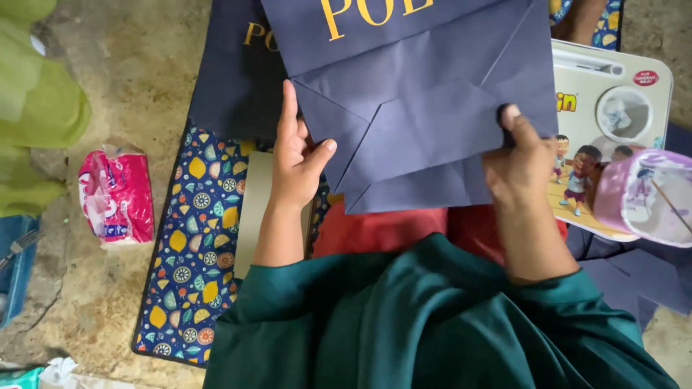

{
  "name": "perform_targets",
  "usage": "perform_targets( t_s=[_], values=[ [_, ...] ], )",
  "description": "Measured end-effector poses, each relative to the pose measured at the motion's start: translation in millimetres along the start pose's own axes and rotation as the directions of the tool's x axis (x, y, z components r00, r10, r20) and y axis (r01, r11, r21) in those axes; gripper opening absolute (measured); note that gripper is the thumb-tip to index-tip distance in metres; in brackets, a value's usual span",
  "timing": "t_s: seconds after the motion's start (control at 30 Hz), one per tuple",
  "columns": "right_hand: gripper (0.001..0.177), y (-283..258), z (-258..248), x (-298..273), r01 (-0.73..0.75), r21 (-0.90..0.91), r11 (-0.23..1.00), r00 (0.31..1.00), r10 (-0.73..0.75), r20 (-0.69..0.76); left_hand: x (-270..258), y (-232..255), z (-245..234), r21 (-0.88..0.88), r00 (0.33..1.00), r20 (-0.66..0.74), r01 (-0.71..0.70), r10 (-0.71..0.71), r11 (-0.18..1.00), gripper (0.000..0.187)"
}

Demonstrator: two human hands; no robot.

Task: Applying glue to paper templates and folding them to assemble shopping bags

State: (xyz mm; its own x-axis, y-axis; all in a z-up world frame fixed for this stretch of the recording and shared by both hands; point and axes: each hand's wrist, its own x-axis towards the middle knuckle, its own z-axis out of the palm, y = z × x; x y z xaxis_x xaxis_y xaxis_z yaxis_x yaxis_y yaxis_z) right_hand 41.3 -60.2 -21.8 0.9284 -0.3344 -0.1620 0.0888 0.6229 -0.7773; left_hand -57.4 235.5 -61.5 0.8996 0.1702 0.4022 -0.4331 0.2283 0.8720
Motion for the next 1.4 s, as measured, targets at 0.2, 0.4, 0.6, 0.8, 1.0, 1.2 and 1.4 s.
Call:
perform_targets(
  t_s=[0.2,0.4,0.6,0.8,1.0,1.2,1.4],
  values=[
    [0.028,2,-41,26,0.148,-0.155,0.977,0.955,-0.100,0.279,4,2,-9,0.041,0.998,-0.025,-0.057,0.058,0.998,0.097],
    [0.036,3,-18,-9,0.181,-0.390,0.903,0.911,-0.005,0.411,6,-2,-47,0.274,0.987,-0.137,-0.047,0.088,0.961,0.088],
    [0.055,9,10,-58,0.148,-0.698,0.700,0.690,0.433,0.580,23,-10,-105,0.964,0.949,-0.264,0.253,0.170,0.085,0.073],
    [0.047,-7,-11,-38,0.308,-0.657,0.688,0.662,0.340,0.668,21,-78,-83,0.838,0.670,-0.489,0.539,-0.558,-0.088,0.078],
    [0.021,-88,-82,17,0.501,-0.829,0.247,0.860,-0.034,0.510,41,-82,-104,0.826,0.737,-0.561,0.531,-0.377,-0.190,0.080],
    [0.029,-86,-118,15,0.755,-0.655,0.035,0.655,-0.022,0.755,66,-63,-98,0.710,0.648,-0.694,0.688,-0.314,-0.147,0.066],
    [0.037,-34,-74,12,0.931,-0.320,-0.175,0.330,0.033,0.943,51,-87,-73,0.809,0.745,-0.555,0.586,-0.370,-0.032,0.071]
  ],
)
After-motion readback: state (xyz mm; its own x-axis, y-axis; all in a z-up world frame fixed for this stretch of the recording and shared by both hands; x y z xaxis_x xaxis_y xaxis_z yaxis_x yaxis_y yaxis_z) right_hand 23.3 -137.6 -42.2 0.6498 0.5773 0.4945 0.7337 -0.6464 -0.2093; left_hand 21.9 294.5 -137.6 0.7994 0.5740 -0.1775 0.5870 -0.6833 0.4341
